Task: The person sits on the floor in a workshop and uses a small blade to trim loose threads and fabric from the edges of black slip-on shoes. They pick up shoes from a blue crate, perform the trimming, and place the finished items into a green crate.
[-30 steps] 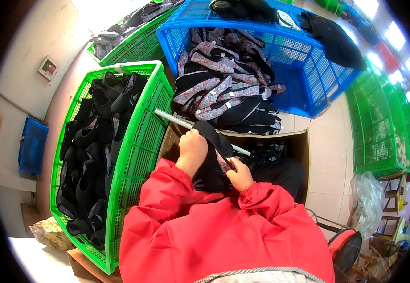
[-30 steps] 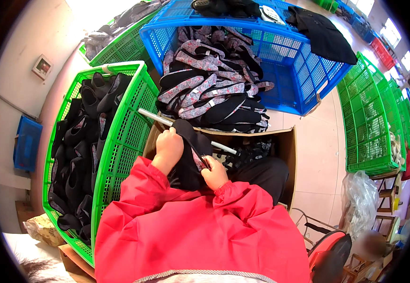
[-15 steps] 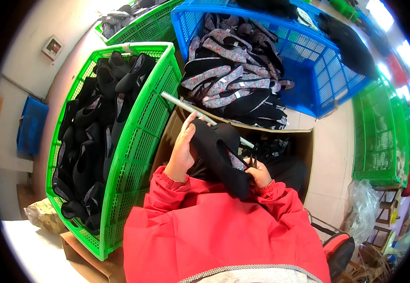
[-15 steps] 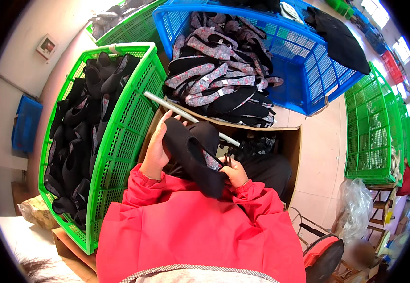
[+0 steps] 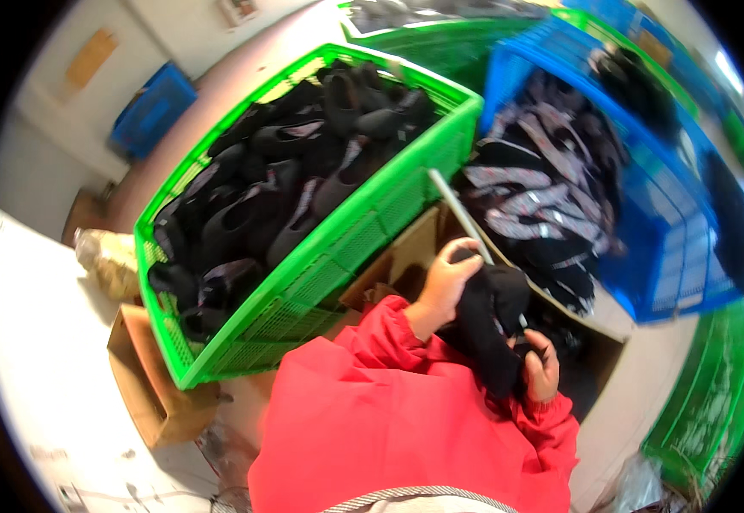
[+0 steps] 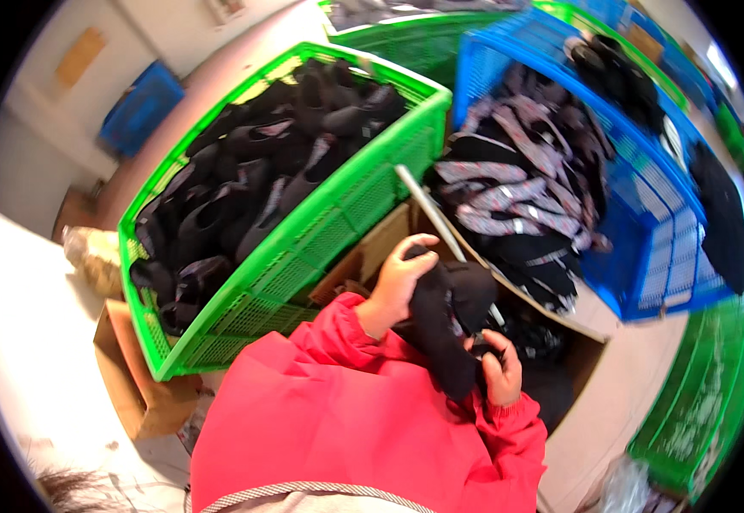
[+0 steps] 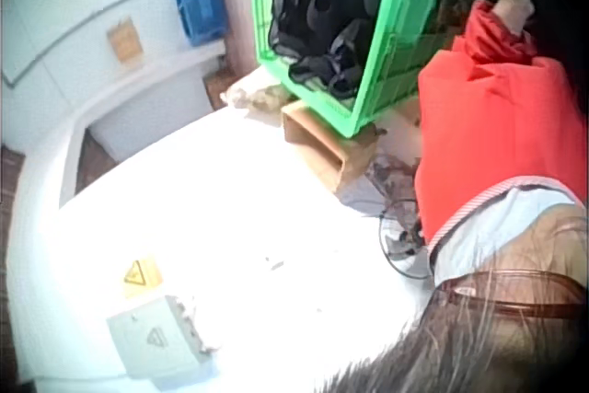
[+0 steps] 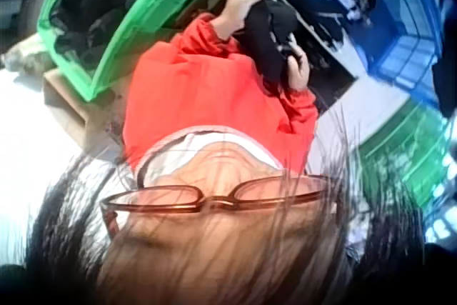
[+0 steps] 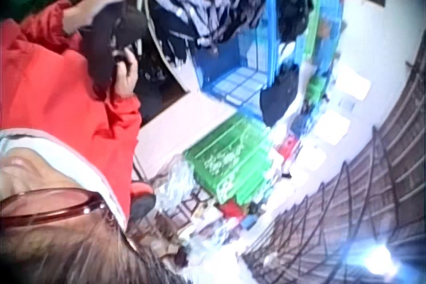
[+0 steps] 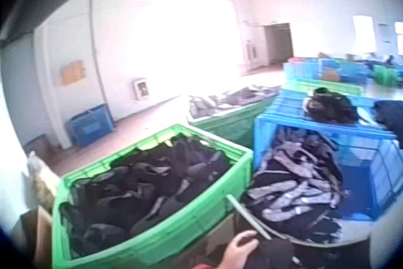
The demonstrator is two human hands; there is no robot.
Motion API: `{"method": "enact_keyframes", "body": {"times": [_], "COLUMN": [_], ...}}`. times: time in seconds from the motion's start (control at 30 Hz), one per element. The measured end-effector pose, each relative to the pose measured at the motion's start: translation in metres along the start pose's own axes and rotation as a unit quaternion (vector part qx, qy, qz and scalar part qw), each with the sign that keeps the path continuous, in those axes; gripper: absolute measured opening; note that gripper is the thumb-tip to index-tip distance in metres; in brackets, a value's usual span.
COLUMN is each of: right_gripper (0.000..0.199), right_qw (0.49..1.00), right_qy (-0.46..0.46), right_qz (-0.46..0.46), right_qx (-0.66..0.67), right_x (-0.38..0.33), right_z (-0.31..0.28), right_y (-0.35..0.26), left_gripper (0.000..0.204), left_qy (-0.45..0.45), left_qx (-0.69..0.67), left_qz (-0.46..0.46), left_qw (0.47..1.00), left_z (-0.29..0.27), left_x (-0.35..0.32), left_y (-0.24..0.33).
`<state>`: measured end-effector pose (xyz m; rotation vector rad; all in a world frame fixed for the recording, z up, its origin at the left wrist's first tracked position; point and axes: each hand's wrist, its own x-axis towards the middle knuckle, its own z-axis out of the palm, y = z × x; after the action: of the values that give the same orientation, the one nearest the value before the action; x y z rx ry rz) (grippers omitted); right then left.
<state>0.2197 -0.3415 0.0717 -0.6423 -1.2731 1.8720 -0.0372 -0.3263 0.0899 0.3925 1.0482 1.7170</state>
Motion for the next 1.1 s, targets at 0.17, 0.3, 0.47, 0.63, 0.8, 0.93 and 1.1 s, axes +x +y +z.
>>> {"method": "enact_keyframes", "body": {"times": [0.17, 0.3, 0.47, 0.63, 0.8, 0.93, 1.1], "right_gripper": [0.025, 0.016, 0.015, 0.018, 0.020, 0.026, 0.024], "right_qw": [0.971, 0.957, 0.914, 0.909, 0.941, 0.944, 0.940], "right_qy": [-0.014, 0.123, 0.253, 0.191, 0.204, 0.297, 0.340], "right_qz": [-0.037, -0.116, -0.211, -0.241, -0.191, -0.127, -0.016], "right_qx": [-0.234, -0.237, -0.237, -0.282, -0.193, -0.065, -0.030], "right_x": [0.001, 0.007, 0.019, 0.008, 0.019, 0.027, 0.016], "right_z": [0.016, 0.010, -0.015, -0.042, -0.018, -0.023, -0.062], "right_y": [-0.012, 0.010, -0.005, -0.022, -0.026, -0.014, 0.012], "left_gripper": [0.023, 0.017, 0.023, 0.044, 0.042, 0.044, 0.042], "left_qy": [0.037, -0.029, -0.080, -0.131, -0.150, -0.027, 0.238], "left_qx": [-0.076, -0.097, -0.092, 0.149, 0.198, 0.178, 0.030], "left_qz": [0.011, -0.004, -0.175, -0.271, -0.111, 0.002, 0.272], "left_qw": [0.996, 0.995, 0.977, 0.942, 0.962, 0.984, 0.932], "left_z": [-0.017, -0.031, -0.037, -0.038, -0.059, -0.065, -0.112], "left_x": [-0.009, -0.011, -0.032, -0.045, -0.037, -0.046, -0.060], "left_y": [0.023, 0.028, 0.034, 0.050, 0.043, 0.094, 0.169]}}
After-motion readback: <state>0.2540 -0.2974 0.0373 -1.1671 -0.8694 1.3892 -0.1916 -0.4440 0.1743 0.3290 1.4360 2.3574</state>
